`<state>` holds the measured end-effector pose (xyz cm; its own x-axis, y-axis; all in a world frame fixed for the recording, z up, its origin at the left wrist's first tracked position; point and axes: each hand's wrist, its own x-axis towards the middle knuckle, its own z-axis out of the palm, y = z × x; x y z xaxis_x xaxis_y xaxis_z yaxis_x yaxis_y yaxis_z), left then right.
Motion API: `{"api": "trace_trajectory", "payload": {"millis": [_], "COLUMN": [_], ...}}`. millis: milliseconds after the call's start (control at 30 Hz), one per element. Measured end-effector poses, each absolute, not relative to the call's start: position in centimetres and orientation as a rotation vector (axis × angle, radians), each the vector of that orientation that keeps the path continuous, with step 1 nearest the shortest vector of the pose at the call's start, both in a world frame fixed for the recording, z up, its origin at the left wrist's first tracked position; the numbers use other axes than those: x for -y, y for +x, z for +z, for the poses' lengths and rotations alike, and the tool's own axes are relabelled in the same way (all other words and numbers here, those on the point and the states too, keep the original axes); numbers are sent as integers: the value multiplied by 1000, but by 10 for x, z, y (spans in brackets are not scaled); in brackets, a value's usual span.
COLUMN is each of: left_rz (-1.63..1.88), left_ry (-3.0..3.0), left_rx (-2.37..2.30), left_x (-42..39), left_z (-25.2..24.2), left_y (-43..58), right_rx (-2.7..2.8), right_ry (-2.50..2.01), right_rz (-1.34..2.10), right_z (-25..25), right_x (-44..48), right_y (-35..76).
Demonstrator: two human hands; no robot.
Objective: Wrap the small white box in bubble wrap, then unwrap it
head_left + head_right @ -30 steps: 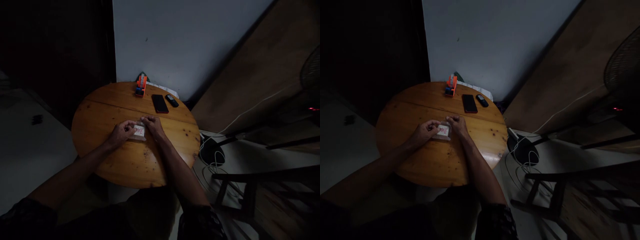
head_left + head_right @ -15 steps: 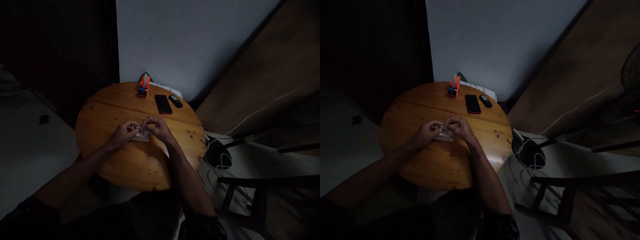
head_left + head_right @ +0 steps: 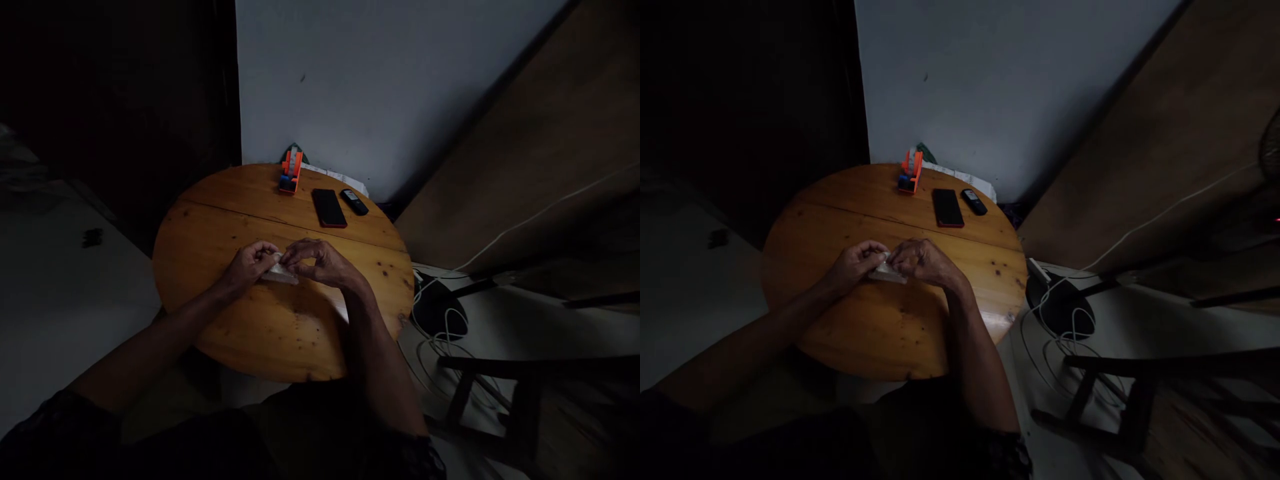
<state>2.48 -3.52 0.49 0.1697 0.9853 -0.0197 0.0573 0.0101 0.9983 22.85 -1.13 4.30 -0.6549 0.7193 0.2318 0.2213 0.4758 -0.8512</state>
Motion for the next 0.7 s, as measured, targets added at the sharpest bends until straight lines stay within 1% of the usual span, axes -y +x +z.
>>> {"api": "trace_trajectory", "payload": {"millis": [167,367,533,700], "left_rz": [1048,1059,1058,1064], "left_ry": [1396,1440,1455,1483], "left_rx": [-1186,-1176,-1162,-1145], "left_x": [35,35,35,35], "left_z": [10,8,7,7], "left_y": [27,26,26,27], "right_rx": [2090,1592,1566,1590], "right_ry": [-801,-1049,-1084,-1049], "right_rz": [1139,1218,1440,1541], "right_z": [43,32,14,11], "right_x": [11,5,1,2], "right_y": [231,229,217,216]}}
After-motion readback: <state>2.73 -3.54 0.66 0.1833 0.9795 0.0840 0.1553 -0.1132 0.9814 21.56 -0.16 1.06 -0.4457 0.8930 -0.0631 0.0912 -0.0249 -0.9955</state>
